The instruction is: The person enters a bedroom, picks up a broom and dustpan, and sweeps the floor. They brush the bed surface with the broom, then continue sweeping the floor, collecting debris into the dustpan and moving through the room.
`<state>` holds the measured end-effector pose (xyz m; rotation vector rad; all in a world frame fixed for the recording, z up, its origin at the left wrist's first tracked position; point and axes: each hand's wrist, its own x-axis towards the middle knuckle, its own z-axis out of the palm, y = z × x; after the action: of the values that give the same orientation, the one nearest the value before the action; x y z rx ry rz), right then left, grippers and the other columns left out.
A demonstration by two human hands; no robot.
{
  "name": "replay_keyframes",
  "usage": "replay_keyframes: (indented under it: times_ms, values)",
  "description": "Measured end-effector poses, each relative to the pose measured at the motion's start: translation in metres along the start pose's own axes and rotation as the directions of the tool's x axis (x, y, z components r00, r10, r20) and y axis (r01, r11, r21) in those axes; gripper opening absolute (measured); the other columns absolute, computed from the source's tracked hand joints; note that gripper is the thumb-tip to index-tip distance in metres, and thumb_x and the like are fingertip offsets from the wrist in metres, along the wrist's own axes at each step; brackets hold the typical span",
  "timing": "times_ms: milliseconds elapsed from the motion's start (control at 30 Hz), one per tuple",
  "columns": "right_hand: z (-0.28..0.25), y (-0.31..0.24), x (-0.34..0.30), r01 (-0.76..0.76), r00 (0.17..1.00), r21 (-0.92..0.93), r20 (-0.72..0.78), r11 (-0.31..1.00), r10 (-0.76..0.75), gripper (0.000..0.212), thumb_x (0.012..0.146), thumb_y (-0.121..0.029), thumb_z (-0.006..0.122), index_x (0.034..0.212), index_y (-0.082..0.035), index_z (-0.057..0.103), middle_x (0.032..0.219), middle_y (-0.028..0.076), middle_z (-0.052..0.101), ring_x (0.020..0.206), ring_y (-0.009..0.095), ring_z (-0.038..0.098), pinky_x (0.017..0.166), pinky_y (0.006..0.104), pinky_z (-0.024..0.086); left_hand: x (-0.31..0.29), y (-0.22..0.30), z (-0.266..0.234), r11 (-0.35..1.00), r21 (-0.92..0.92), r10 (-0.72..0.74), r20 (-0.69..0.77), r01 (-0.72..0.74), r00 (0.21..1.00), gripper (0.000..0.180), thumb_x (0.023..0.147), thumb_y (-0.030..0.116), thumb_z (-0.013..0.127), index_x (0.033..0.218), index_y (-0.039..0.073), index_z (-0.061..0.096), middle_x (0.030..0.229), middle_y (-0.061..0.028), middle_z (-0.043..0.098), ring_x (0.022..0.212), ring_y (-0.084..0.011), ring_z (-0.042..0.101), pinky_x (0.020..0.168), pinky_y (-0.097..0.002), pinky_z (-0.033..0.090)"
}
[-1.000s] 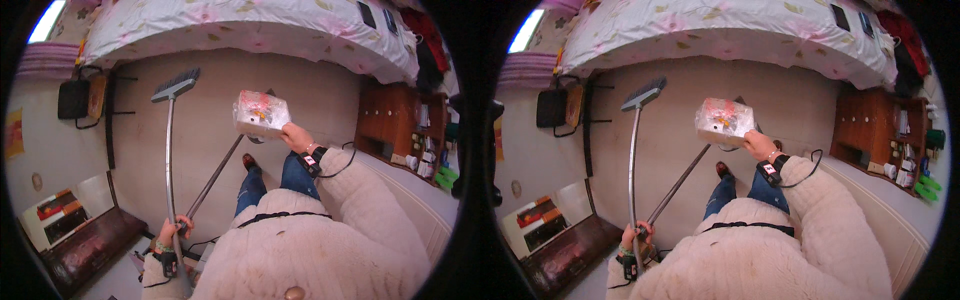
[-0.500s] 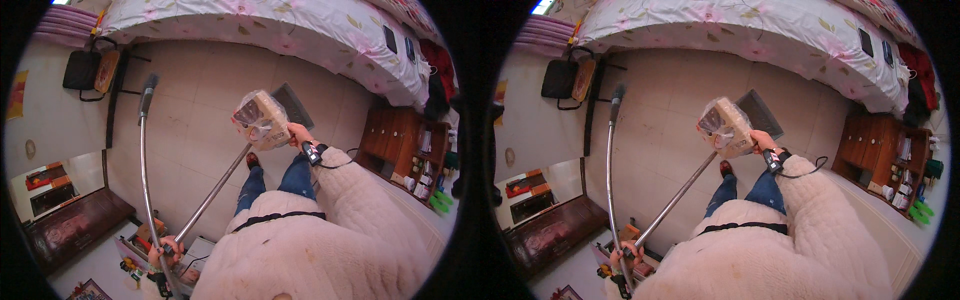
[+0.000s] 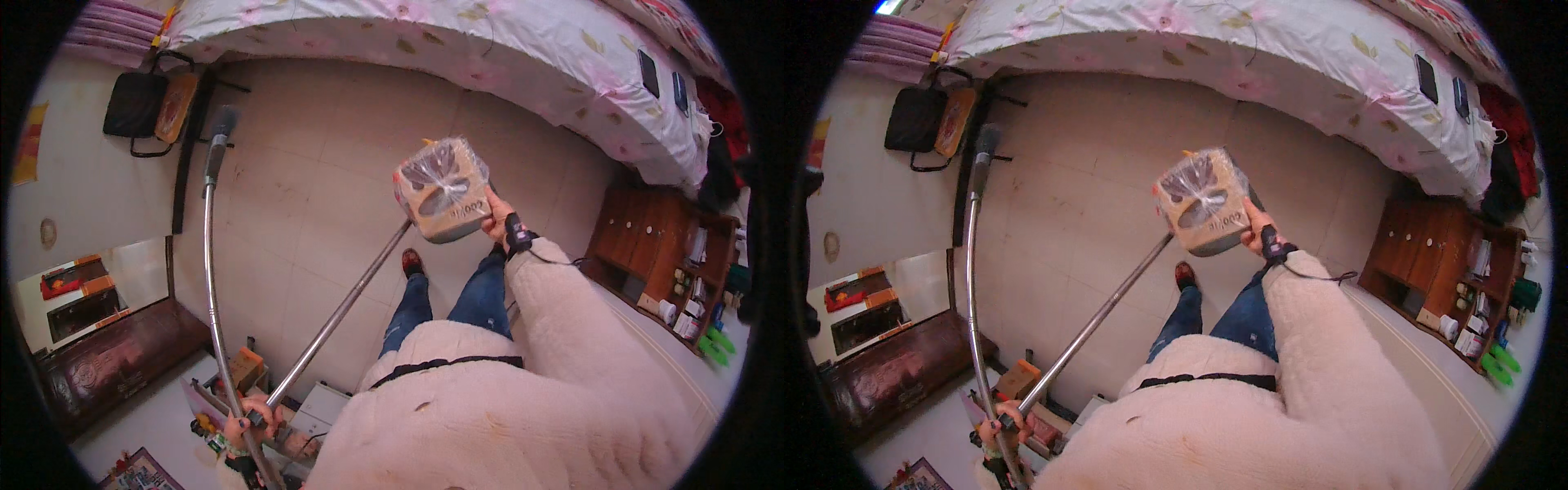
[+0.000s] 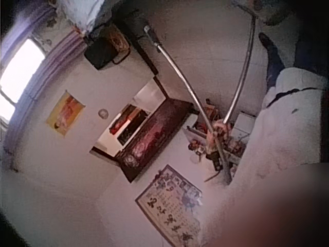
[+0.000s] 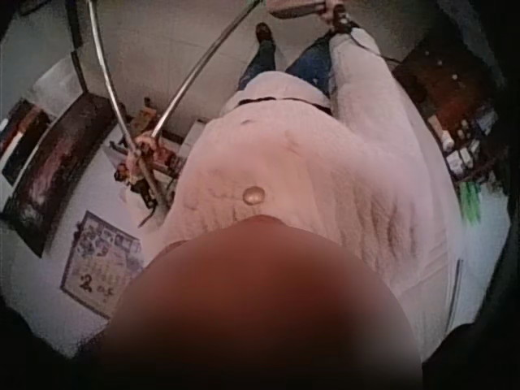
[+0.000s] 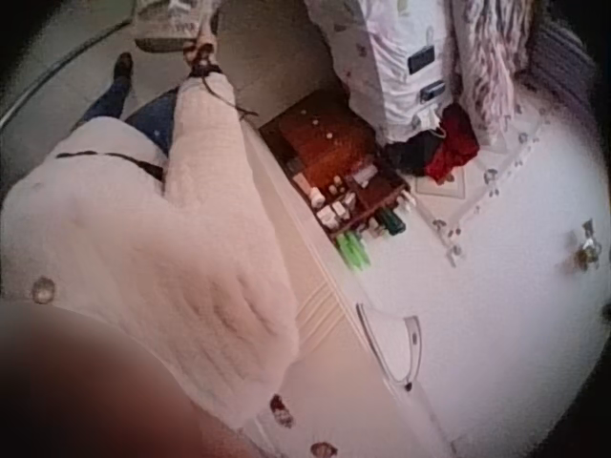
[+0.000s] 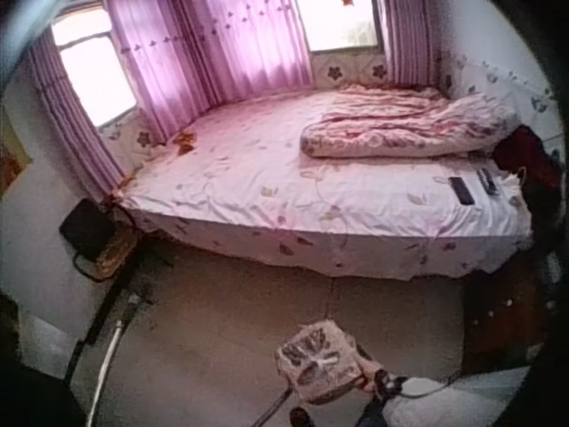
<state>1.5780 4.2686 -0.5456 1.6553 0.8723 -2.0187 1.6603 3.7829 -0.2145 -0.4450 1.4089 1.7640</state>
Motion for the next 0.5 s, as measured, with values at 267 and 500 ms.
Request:
replay_keyframes:
  times_ms: [267,500]
  values:
    - [-0.003,0.003,0.008,-0.089,0.985,0.143,0.159,0.986,0.066,0.035,0.08,-0.047,0.059,0.094,-0.015,0.06,0.078,-0.005,0.062,0.049,0.004,0.041,0.032,0.0154,0.023,0.003,0.01,0.0,0.993,0.115,-0.021,0.004,0.02,1.0,0.057,0.069,0.052,0.056,0.067,-0.005,0.058,0.07,-0.0197,0.054,0.052,-0.0194,0.05,0.05,-0.0301,0.041]
    - [-0.017,-0.004,-0.003,-0.033,0.999,0.208,0.024,0.978,0.029,0.035,0.08,-0.046,0.06,0.089,-0.012,0.06,0.074,-0.002,0.061,0.049,0.005,0.042,0.031,0.0143,0.025,0.01,0.019,0.003,0.982,0.167,-0.079,-0.029,0.083,0.996,0.057,0.066,0.05,0.06,0.067,-0.007,0.058,0.07,-0.0183,0.053,0.061,-0.0229,0.054,0.055,-0.0301,0.043]
